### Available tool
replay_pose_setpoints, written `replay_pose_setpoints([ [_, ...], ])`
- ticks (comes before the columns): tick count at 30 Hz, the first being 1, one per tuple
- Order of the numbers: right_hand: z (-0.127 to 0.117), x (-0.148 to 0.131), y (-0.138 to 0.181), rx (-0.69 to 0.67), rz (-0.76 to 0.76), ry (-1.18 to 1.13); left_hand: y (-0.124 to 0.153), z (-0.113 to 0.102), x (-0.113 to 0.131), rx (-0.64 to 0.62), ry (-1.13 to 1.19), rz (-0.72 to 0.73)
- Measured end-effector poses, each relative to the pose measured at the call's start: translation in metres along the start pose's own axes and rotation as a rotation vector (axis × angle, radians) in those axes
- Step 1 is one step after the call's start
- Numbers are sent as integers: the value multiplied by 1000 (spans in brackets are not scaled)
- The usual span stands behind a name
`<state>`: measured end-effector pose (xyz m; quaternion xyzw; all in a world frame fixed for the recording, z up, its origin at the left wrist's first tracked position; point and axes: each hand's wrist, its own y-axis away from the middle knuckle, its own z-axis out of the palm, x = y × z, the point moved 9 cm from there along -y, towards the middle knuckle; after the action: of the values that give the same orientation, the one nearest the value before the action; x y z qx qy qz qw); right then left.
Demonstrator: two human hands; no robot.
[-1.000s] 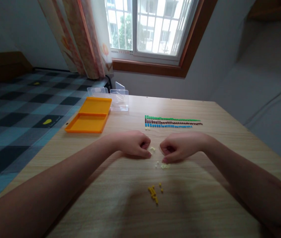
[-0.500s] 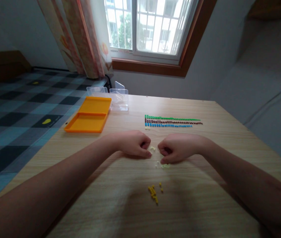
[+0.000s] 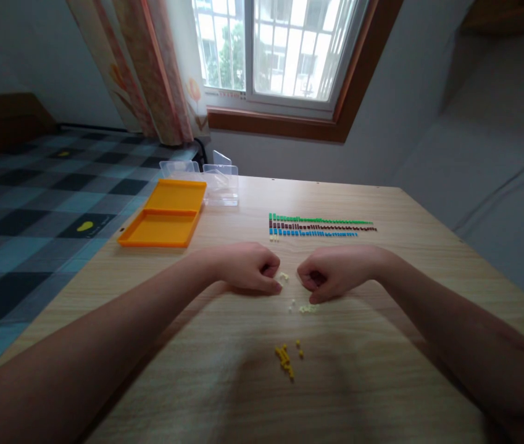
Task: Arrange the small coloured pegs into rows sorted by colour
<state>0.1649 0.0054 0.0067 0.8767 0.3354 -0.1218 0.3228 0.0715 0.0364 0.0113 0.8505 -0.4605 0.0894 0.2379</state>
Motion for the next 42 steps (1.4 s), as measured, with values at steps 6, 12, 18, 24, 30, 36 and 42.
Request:
replay_pose_setpoints([
  [6,-3,-2,1,18,-13,5,0,-1,2,-2,-14,0],
  [12,-1,-4,0,27,21,53,0,-1,2,-4,-8,-7],
  [18,-2,-4,-2,51,27,56,-1,0,1,11,4,13],
  [24,-3,1,-4,59,30,16,0,0,0,1,5,-3],
  [30,-13,9,-9,175,53,32,1,-2,1,0,4,-7],
  [36,-15,6,1,119,89,15,0,-1,1,0,13,5],
  [42,-8,-6,10,105,93,123,0,-1,2,2,26,4],
])
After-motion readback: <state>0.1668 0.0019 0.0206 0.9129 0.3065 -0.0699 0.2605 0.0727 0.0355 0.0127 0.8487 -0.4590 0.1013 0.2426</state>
